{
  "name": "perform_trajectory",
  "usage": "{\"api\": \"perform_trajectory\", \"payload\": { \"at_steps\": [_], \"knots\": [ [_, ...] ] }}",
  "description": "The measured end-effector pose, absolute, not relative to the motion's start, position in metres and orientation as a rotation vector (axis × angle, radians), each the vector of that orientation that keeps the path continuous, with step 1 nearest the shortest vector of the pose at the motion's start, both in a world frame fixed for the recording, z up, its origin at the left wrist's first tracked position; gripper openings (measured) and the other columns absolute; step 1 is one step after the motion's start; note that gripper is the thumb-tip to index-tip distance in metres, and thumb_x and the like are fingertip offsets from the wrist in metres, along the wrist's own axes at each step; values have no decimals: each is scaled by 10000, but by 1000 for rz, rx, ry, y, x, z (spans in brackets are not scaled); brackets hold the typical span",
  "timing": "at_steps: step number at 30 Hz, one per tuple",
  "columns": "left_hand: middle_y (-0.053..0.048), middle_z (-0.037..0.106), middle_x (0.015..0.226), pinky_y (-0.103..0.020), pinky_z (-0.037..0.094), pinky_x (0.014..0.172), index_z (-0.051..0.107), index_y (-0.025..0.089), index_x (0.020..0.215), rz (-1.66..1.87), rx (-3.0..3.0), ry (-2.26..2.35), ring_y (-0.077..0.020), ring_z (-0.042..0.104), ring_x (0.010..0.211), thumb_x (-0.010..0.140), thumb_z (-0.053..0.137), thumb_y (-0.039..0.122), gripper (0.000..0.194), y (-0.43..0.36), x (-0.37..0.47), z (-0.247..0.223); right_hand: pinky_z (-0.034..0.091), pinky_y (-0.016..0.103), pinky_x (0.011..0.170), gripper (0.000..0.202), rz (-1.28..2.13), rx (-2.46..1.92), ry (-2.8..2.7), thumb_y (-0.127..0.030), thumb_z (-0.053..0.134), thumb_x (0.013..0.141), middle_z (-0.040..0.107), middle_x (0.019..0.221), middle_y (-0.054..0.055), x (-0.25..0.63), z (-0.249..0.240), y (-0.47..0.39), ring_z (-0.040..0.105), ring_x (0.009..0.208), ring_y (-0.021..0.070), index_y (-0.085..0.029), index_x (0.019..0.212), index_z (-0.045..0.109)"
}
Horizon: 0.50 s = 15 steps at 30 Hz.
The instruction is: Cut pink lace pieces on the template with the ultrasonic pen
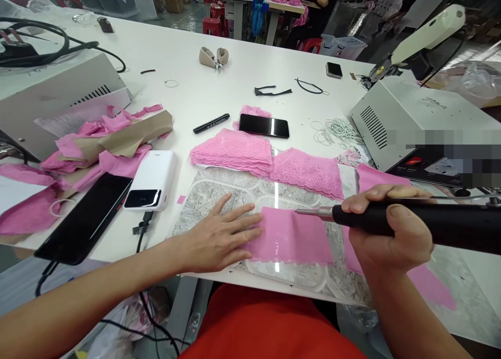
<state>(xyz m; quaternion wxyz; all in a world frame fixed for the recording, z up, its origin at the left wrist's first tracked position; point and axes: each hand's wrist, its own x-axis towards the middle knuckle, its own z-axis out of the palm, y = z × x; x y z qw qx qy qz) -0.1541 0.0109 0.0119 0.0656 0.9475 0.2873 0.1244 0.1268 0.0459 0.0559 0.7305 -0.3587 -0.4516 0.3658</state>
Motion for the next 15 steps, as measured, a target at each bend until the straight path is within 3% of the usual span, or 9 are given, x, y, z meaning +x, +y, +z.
{"api": "perform_trajectory", "payload": {
  "at_steps": [15],
  "knots": [
    [-16, 531, 1485, -525, -93, 1247, 557, 228, 1378, 362, 2832, 863, -244, 366, 1463, 1050, 393, 461, 434, 8, -158, 10, 536, 302, 481, 153, 865, -765, -1036, -252, 728, 658, 573, 697, -37, 102, 51, 51, 570, 497, 115, -212, 733, 600]
  ]
}}
